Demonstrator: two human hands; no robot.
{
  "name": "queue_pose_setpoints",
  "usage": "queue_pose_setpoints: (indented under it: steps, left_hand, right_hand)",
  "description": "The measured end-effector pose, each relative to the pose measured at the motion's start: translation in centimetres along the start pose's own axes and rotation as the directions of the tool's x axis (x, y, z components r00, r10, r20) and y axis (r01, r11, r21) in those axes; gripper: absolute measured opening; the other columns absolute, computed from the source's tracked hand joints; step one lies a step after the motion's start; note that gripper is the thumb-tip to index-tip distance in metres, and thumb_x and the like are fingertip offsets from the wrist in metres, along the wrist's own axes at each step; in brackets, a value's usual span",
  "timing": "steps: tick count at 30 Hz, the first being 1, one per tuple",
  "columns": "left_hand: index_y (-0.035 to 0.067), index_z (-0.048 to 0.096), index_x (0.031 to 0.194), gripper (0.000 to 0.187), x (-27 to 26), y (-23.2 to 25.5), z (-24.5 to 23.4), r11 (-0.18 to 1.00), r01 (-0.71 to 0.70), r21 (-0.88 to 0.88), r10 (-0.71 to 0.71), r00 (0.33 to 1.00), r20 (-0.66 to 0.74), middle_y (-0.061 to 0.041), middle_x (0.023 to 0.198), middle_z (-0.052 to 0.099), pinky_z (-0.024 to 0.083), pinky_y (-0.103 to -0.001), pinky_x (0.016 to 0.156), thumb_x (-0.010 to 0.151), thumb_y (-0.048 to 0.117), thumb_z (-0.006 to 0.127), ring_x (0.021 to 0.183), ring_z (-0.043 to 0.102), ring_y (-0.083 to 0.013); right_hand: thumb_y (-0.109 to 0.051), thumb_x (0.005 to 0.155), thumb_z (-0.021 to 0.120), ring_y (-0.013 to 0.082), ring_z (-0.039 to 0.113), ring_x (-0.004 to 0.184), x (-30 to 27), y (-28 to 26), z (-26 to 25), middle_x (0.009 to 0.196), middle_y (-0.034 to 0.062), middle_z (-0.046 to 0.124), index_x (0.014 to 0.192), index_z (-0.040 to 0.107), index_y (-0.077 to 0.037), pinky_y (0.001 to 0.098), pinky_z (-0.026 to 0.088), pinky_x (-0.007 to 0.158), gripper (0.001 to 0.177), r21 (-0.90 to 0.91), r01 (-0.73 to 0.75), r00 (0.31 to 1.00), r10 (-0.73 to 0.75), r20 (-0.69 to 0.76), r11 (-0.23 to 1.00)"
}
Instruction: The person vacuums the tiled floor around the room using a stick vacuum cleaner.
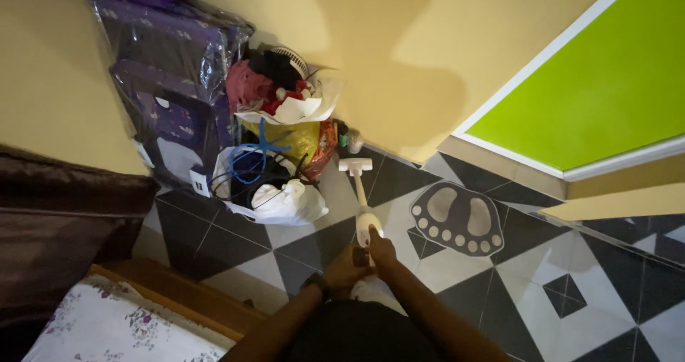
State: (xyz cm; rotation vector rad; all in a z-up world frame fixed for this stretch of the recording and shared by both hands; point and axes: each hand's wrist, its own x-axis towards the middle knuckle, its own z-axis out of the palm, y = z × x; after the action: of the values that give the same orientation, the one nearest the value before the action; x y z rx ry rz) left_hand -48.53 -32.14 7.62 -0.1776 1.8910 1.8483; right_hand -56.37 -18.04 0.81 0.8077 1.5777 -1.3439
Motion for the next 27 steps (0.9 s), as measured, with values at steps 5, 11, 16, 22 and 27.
queue_pose_setpoints:
  steps: [5,11,16,22,27]
  left_hand:
    - [0.005,0.046,0.142,0.071,1.0,0.2,0.4,0.980,0.181,0.079,-0.169,0.975,-0.142,-0.014,0.138,0.058,0.047,-0.040,0.106,0.084,0.025,0.082,0.127,0.058,-0.0269]
    - [0.003,0.055,0.126,0.055,1.0,2.4,0.6,0.992,0.125,0.018,-0.123,0.987,-0.103,-0.015,0.122,0.070,0.053,-0.037,0.094,0.080,0.023,0.078,0.111,0.067,-0.0260]
    - [-0.003,0.062,0.122,0.052,-0.5,3.8,1.9,0.964,0.230,0.135,-0.228,0.973,-0.030,-0.017,0.109,0.071,0.054,-0.037,0.086,0.084,0.030,0.077,0.100,0.069,-0.0277]
    - [0.003,0.048,0.137,0.075,-1.5,-2.0,2.8,0.945,0.272,0.183,-0.289,0.954,0.075,-0.009,0.117,0.066,0.051,-0.037,0.088,0.081,0.033,0.087,0.104,0.066,-0.0200]
    - [-0.002,0.048,0.138,0.076,-2.6,-8.9,3.6,0.989,0.130,0.072,-0.144,0.954,0.263,-0.017,0.110,0.069,0.059,-0.033,0.082,0.080,0.024,0.089,0.097,0.070,-0.0212]
  right_hand:
    - [-0.063,0.094,0.049,0.0294,0.060,0.097,-0.1,-2.5,1.2,0.112,0.0149,0.068,0.124,0.065,0.000,0.0526,0.047,0.079,0.072,0.037,-0.076,0.997,0.076,-0.002,0.996]
    - [-0.042,0.087,0.062,0.0246,0.066,0.085,4.2,1.0,-0.4,0.111,0.0132,0.069,0.145,0.047,-0.008,0.0421,0.055,0.069,0.069,-0.387,0.363,0.931,-0.342,0.124,0.848]
    - [-0.036,0.083,0.061,0.0239,0.070,0.088,3.3,3.3,-2.4,0.108,0.0139,0.072,0.140,0.053,-0.006,0.0387,0.057,0.070,0.065,-0.186,0.312,0.950,-0.306,0.060,0.932]
    - [-0.060,0.096,0.055,0.0243,0.060,0.075,-3.4,4.5,-2.1,0.090,0.0127,0.064,0.107,0.068,0.003,0.0397,0.051,0.059,0.065,0.109,-0.070,0.994,0.079,-0.077,0.992]
    - [-0.059,0.096,0.054,0.0242,0.054,0.054,-5.4,9.0,-1.2,0.071,0.0129,0.057,0.090,0.065,0.003,0.0379,0.045,0.047,0.064,0.203,-0.039,0.987,0.069,-0.145,0.978]
